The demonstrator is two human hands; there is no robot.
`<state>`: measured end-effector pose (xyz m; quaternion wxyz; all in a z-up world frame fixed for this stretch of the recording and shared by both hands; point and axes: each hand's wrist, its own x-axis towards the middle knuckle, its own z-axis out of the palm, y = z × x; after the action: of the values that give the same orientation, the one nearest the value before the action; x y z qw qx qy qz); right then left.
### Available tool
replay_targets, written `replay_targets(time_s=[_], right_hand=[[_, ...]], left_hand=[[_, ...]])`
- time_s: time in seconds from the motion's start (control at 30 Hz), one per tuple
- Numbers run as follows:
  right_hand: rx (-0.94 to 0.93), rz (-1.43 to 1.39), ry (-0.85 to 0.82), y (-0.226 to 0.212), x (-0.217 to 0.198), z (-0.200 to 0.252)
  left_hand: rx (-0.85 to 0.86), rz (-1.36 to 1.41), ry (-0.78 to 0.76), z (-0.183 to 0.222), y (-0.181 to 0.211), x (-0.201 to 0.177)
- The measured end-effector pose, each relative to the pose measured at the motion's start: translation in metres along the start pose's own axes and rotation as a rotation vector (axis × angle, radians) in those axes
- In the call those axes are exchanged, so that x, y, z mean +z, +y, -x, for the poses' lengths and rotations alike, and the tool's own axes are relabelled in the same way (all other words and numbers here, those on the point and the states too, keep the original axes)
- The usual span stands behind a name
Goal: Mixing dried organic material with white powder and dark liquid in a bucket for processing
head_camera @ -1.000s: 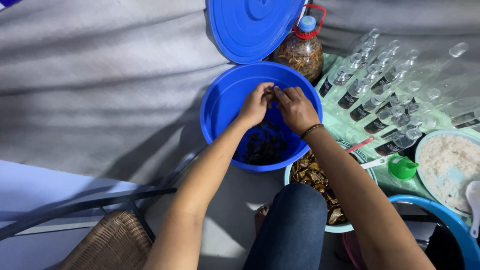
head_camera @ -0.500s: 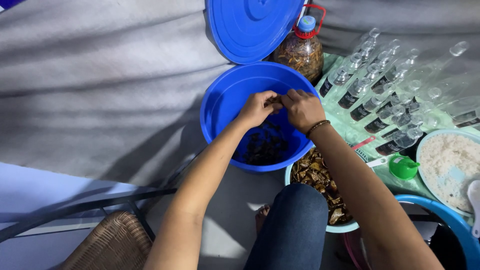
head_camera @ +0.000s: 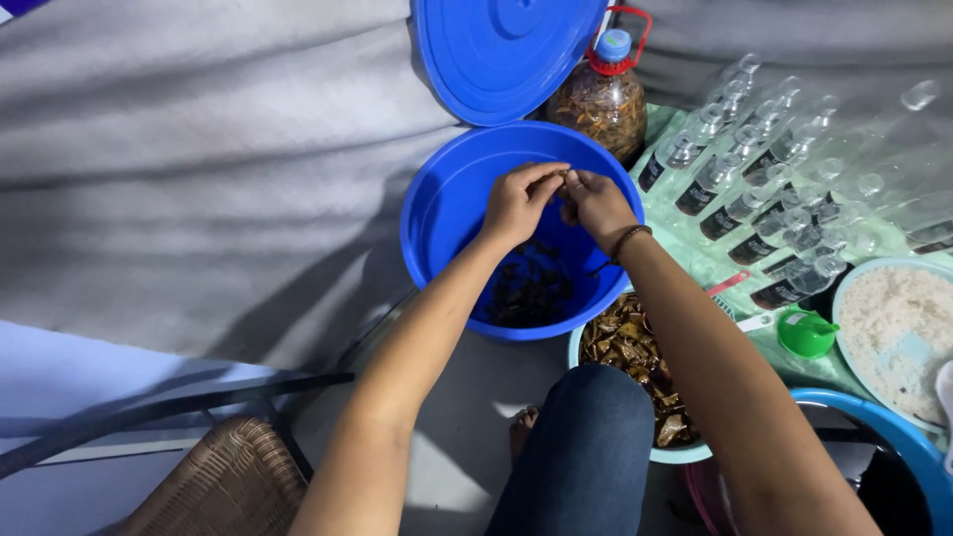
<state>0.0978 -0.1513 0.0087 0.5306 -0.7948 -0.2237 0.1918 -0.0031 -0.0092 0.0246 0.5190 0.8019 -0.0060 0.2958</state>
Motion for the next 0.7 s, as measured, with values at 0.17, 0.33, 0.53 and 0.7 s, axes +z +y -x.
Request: replay_targets(time_s=[0.17, 0.33, 0.53, 0.7], right_hand=[[0.049, -0.035, 0.078, -0.002, -0.001, -0.002], [-0.027, -0.069, 0.063, -0.025, 0.005, 0.017], [-0.507, 0.297, 0.296, -0.008, 0.002, 0.015], [-0.576, 0.322, 0.226, -0.037, 0.004, 0.036]], left_hand=[[0.073, -0.067, -0.003, -0.003, -0.002, 0.003], [-0.009, -0.105, 0.164, 0.0, -0.002, 0.004], [-0.192, 0.025, 0.116, -0.001, -0.022, 0.01], [-0.275, -0.008, 0.11, -0.001, -0.027, 0.01]])
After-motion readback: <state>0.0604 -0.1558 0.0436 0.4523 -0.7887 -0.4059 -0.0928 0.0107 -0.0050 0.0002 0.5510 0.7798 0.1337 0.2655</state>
